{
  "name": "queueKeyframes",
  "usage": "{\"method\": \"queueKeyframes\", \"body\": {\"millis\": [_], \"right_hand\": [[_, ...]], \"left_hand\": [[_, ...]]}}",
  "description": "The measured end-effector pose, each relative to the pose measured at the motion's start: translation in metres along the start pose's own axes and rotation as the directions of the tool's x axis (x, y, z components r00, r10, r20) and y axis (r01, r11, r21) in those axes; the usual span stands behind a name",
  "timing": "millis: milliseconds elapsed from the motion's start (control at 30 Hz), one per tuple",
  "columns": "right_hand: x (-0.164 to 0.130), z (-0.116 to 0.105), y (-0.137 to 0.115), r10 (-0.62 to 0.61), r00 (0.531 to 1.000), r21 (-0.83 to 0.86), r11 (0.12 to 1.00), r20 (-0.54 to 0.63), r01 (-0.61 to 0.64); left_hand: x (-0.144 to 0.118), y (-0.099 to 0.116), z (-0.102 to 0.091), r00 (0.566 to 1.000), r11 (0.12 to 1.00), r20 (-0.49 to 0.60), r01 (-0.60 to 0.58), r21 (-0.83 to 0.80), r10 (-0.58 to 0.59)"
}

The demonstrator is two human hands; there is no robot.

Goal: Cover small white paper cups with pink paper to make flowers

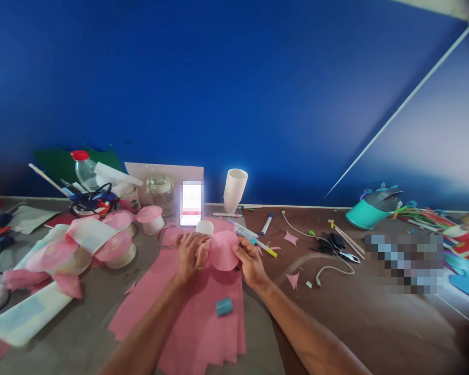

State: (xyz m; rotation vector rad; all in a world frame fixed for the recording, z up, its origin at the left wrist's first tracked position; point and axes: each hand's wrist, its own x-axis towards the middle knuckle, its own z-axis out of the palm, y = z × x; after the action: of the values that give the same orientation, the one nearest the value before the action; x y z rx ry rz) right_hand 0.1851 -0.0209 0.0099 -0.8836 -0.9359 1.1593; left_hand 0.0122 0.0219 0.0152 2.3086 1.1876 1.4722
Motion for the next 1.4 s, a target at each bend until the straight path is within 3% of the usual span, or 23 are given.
{"method": "queueKeyframes", "body": {"millis": [267,567,700,833,1000,1133,1233,1400], "right_hand": [[0.002,-0.001,0.002,-0.042,0.999,-0.013,0.999,-0.016,0.042],[0.013,-0.006,-0.001,-0.012,0.988,0.132,0.991,-0.155,0.033],[0.015,-0.005,-0.006,0.013,0.985,0.196,0.98,-0.173,0.021],[0.015,-0.004,-0.009,0.039,0.986,0.238,0.971,-0.161,0.001],[0.015,-0.004,-0.011,0.053,0.988,0.294,0.956,-0.144,-0.008],[0.016,-0.003,-0.013,0.064,0.992,0.285,0.958,-0.108,-0.03],[0.015,-0.002,-0.011,0.041,0.999,0.151,0.988,-0.025,-0.036],[0.009,-0.003,-0.004,-0.056,0.996,-0.195,0.978,0.069,0.068]], "left_hand": [[0.003,0.006,0.002,0.995,0.995,0.032,0.099,0.011,-0.099],[0.005,-0.006,-0.002,0.975,0.986,-0.146,0.164,-0.034,-0.167],[0.003,0.0,-0.002,0.977,0.965,-0.11,0.157,-0.21,-0.183],[-0.002,0.008,0.003,0.962,0.919,-0.036,0.248,-0.307,-0.272],[-0.003,0.01,0.007,0.908,0.74,0.169,0.412,-0.532,-0.384],[0.002,0.016,0.007,0.855,0.508,0.406,0.519,-0.687,-0.323],[0.002,0.022,0.01,0.784,0.37,0.502,0.617,-0.695,-0.366],[-0.005,0.023,0.018,0.655,0.261,0.505,0.72,-0.643,-0.562]]}}
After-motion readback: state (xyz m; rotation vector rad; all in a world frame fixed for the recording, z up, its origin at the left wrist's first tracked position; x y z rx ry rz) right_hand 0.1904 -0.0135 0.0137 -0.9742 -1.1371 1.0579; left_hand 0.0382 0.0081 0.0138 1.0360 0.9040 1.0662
